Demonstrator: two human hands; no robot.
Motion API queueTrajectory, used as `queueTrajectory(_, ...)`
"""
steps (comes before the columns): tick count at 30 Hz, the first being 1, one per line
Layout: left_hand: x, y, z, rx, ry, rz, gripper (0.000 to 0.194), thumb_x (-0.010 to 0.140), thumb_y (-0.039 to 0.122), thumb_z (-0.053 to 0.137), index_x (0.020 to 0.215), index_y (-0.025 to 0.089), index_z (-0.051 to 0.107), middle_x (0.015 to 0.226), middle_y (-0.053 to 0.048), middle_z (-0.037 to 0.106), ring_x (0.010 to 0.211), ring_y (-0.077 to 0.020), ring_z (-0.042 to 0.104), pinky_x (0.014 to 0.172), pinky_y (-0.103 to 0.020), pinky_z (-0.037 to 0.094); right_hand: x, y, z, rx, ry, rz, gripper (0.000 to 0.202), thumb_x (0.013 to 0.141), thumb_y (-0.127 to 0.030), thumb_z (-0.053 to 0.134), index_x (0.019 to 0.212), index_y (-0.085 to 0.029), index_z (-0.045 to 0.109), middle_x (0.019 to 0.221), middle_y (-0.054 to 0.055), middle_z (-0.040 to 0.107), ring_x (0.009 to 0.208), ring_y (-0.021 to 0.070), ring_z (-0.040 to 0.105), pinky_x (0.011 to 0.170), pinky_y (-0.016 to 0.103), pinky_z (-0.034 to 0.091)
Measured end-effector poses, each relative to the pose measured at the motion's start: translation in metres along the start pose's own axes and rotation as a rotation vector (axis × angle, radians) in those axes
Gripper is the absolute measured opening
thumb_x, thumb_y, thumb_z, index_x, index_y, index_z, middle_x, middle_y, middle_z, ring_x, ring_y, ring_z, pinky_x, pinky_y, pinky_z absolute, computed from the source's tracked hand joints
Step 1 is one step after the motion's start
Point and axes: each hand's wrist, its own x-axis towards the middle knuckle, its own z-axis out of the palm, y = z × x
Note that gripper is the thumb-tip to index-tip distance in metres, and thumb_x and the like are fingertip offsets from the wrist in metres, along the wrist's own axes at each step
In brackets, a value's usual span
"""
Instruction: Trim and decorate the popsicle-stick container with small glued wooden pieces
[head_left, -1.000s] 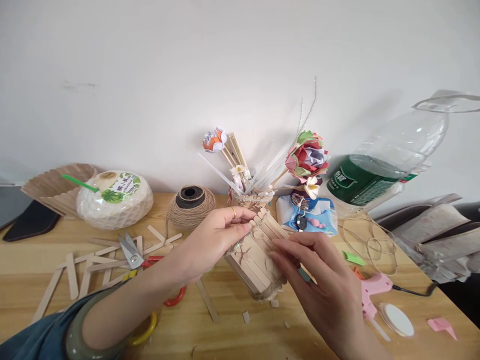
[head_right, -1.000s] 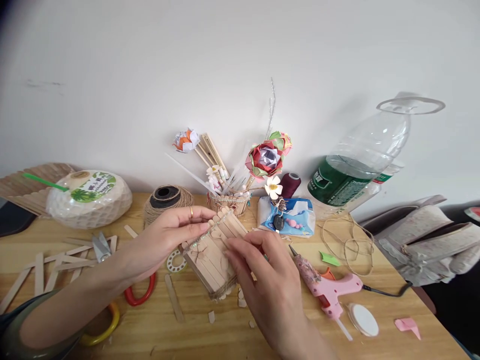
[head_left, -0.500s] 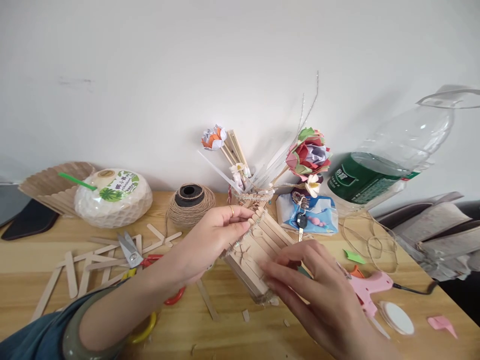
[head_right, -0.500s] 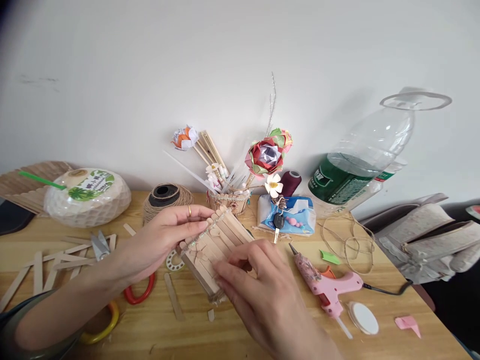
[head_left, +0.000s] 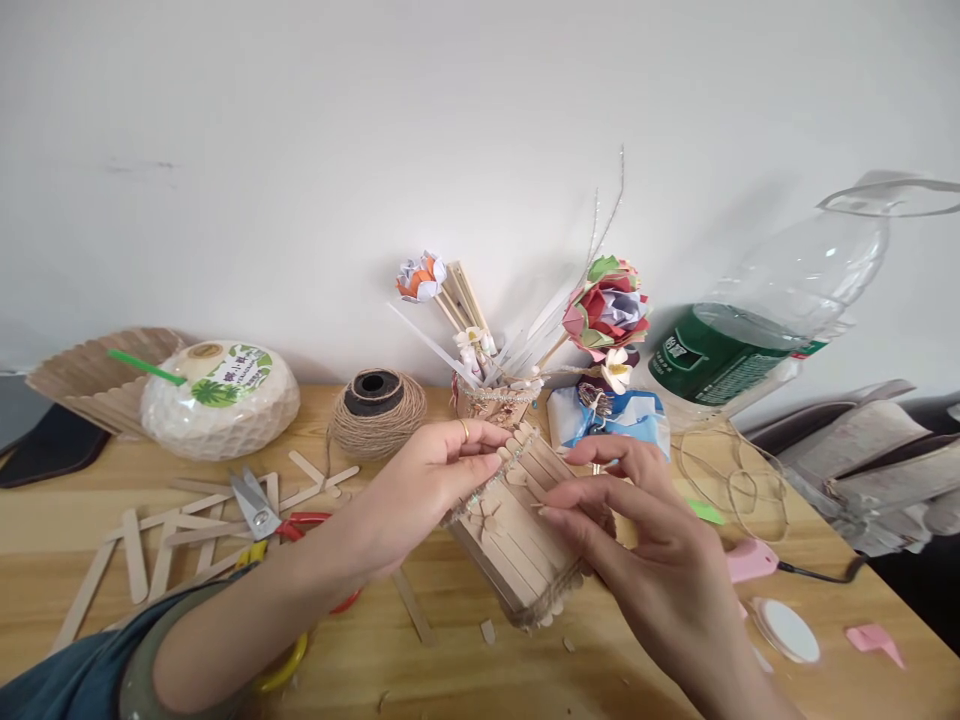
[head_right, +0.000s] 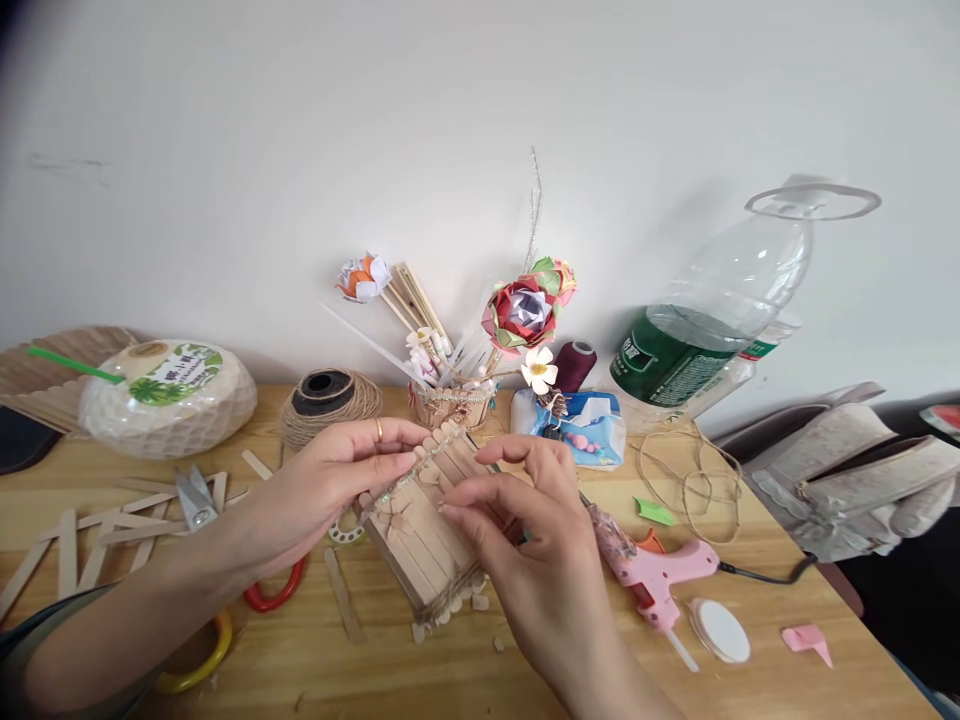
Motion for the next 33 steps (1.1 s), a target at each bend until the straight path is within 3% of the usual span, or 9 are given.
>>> queueTrajectory(4,-0.0025,0.0018,0.0016,0.012,-0.009,0.014,0.024,0.079,0.023,0.058,0.1,0.014,0.065,0.089,-0.004,0.067,0.086,-0.0186,0.057,0.074,-0.028,0.041,0.0004,0.0008,0.006,0.021,0.016,0.041,0.01,0.083,-0.026,0.061,0.076,-0.027,0.068,0.094,0.004,0.057,0.089,0.0203,0.056,0.071,0.035,0.048)
queueTrajectory(10,-0.0052,0.0042,0.0029,0.024,-0.011,0.028,0.026,0.082,0.021,0.055,0.105,0.011,0.062,0.097,-0.007,0.066,0.091,-0.0192,0.057,0.08,-0.031,0.041,-0.0061,0.0005,0.0093,-0.103,0.069,-0.103,0.013,0.082,-0.014,0.06,0.089,-0.024,0.065,0.092,0.004,0.055,0.084,0.0175,0.054,0.07,0.034,0.048)
queueTrajectory(20,-0.0074,0.0016,0.0015,0.046,-0.021,0.064,0.025,0.084,0.024,0.056,0.107,0.016,0.064,0.097,-0.003,0.068,0.093,-0.0177,0.058,0.08,-0.028,0.041,-0.0043,-0.0026,0.0059,-0.077,0.03,-0.133,0.011,0.082,-0.014,0.06,0.085,-0.023,0.066,0.085,0.003,0.058,0.072,0.0146,0.058,0.055,0.028,0.047)
queueTrajectory(33,-0.0089,0.0001,-0.0004,0.074,-0.014,0.065,0.027,0.084,0.027,0.058,0.108,0.019,0.066,0.101,-0.002,0.069,0.097,-0.019,0.059,0.083,-0.029,0.042,-0.0024,-0.0031,0.0008,-0.068,-0.001,-0.172,0.012,0.082,-0.012,0.06,0.081,-0.021,0.067,0.079,0.002,0.059,0.071,0.0142,0.059,0.054,0.026,0.048)
